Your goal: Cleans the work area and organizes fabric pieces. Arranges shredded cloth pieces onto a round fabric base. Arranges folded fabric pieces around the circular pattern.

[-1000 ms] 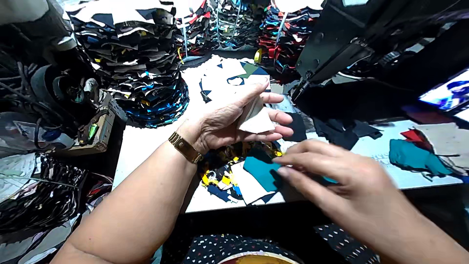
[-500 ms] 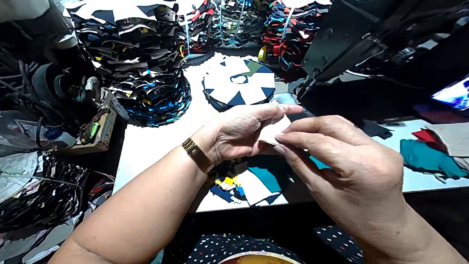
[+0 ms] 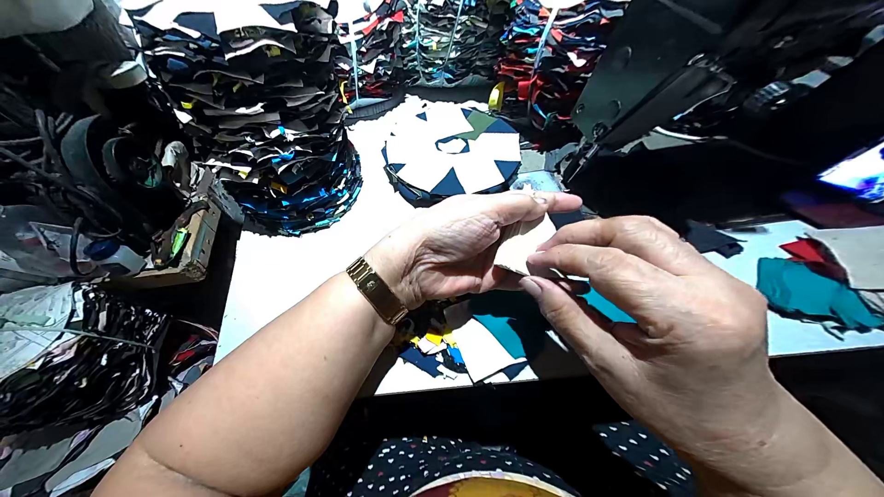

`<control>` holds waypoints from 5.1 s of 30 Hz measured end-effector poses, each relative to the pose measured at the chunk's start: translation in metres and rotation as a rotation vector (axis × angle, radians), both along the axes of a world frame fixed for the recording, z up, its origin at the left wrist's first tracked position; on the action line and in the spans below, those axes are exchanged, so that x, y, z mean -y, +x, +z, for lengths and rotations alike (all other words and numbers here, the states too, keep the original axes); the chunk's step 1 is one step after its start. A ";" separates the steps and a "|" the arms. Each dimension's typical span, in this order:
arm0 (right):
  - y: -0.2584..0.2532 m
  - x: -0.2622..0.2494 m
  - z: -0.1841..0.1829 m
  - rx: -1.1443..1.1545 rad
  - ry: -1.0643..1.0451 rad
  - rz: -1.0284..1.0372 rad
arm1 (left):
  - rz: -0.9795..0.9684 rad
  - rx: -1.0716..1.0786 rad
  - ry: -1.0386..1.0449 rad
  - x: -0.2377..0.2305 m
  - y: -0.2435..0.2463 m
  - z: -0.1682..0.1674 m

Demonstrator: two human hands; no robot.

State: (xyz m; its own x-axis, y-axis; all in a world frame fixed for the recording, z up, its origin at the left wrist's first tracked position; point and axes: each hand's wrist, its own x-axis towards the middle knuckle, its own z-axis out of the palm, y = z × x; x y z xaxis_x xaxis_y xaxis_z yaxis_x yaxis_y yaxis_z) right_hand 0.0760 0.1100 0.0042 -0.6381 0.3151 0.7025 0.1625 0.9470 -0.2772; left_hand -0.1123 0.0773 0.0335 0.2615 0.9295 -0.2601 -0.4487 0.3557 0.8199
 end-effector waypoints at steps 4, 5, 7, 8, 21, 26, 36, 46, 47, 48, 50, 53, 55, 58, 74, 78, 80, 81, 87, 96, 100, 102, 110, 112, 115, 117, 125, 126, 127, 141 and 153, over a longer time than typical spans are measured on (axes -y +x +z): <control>-0.001 0.001 -0.001 -0.016 -0.012 -0.001 | -0.011 -0.026 0.000 0.000 0.001 0.000; -0.001 0.001 -0.001 -0.018 -0.026 -0.001 | -0.012 -0.025 0.000 0.001 0.000 0.000; 0.001 0.001 0.001 -0.012 -0.061 -0.010 | -0.001 -0.023 -0.007 0.002 0.001 0.002; 0.001 0.002 0.001 -0.015 -0.076 -0.014 | 0.003 -0.024 -0.007 0.002 0.002 0.003; 0.010 -0.016 0.002 -0.377 -0.641 0.029 | -0.028 -0.060 0.062 0.001 -0.006 0.005; 0.014 -0.016 -0.002 -0.408 -0.739 0.082 | -0.080 -0.219 0.250 -0.001 -0.014 0.002; 0.021 0.006 -0.014 -0.176 -0.693 -0.121 | -0.296 -0.730 0.406 -0.001 -0.024 0.006; 0.006 0.003 -0.030 0.136 -0.203 -0.339 | -0.336 -1.174 0.473 -0.004 -0.020 0.002; 0.005 0.003 -0.032 0.147 -0.160 -0.337 | -0.331 -1.191 0.477 -0.004 -0.020 0.001; 0.004 0.002 -0.033 0.158 -0.131 -0.335 | -0.322 -1.204 0.475 -0.004 -0.019 0.001; 0.006 0.000 -0.031 0.151 -0.111 -0.319 | -0.314 -1.234 0.471 -0.003 -0.019 0.004; 0.012 -0.003 -0.023 0.096 -0.101 -0.268 | -0.264 -1.212 0.513 -0.006 -0.026 0.004; 0.014 -0.001 -0.019 0.085 -0.100 -0.189 | -0.244 -1.223 0.513 -0.006 -0.031 0.004; 0.012 0.002 -0.023 0.140 -0.095 -0.080 | -0.269 -1.323 0.521 -0.006 -0.029 0.004; 0.071 -0.029 0.003 0.217 -0.231 -0.053 | -0.249 -1.062 0.643 -0.006 -0.035 -0.001; 0.106 -0.043 -0.005 0.295 -0.291 -0.019 | -0.093 -0.746 0.491 -0.005 -0.032 0.000; 0.107 -0.036 -0.010 0.317 -0.325 -0.033 | -0.057 -0.644 0.425 -0.004 -0.029 0.000; 0.106 -0.033 -0.012 0.316 -0.323 -0.041 | -0.047 -0.619 0.412 -0.003 -0.028 -0.001; 0.100 -0.027 -0.014 0.343 -0.225 -0.076 | -0.091 -0.589 0.393 -0.005 -0.023 -0.004; 0.093 -0.028 -0.016 0.329 -0.165 -0.084 | 0.010 -0.495 0.361 -0.006 -0.027 -0.003; 0.093 -0.032 -0.015 0.316 -0.217 -0.133 | 0.012 -0.481 0.373 -0.007 -0.030 -0.005; 0.093 -0.035 -0.012 0.274 -0.272 -0.204 | 0.009 -0.492 0.370 -0.006 -0.028 -0.004; 0.053 -0.049 0.012 -0.099 -0.558 0.137 | -0.088 -0.429 0.392 -0.005 -0.020 -0.005; 0.037 -0.039 0.018 -0.145 -0.613 0.238 | -0.133 -0.380 0.383 -0.004 -0.018 -0.005; 0.019 -0.028 0.016 -0.242 -0.673 0.314 | -0.213 -0.305 0.405 -0.003 -0.019 -0.005; 0.014 -0.022 0.011 -0.283 -0.673 0.234 | -0.228 -0.347 0.431 -0.003 -0.024 -0.004; 0.013 -0.004 -0.016 -0.148 -0.648 -0.087 | -0.206 -0.673 0.412 -0.002 -0.032 0.003; 0.012 -0.003 -0.018 -0.143 -0.637 -0.089 | -0.223 -0.716 0.410 -0.002 -0.033 0.003; 0.012 -0.002 -0.020 -0.138 -0.620 -0.093 | -0.238 -0.777 0.412 -0.003 -0.033 0.003; 0.002 -0.009 -0.028 0.077 -0.339 -0.183 | -0.241 -1.347 0.558 -0.006 -0.025 0.001; 0.015 -0.007 -0.016 -0.283 -0.623 0.154 | -0.247 -0.934 0.694 -0.003 -0.038 0.007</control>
State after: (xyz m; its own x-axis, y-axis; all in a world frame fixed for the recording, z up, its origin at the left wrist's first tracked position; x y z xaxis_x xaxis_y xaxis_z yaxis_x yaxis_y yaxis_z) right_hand 0.0909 0.1172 -0.0115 -0.5265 0.6341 0.5663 -0.1192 0.6045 -0.7877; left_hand -0.1501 0.0801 0.0405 0.4300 0.8979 0.0940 0.4431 -0.3006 0.8446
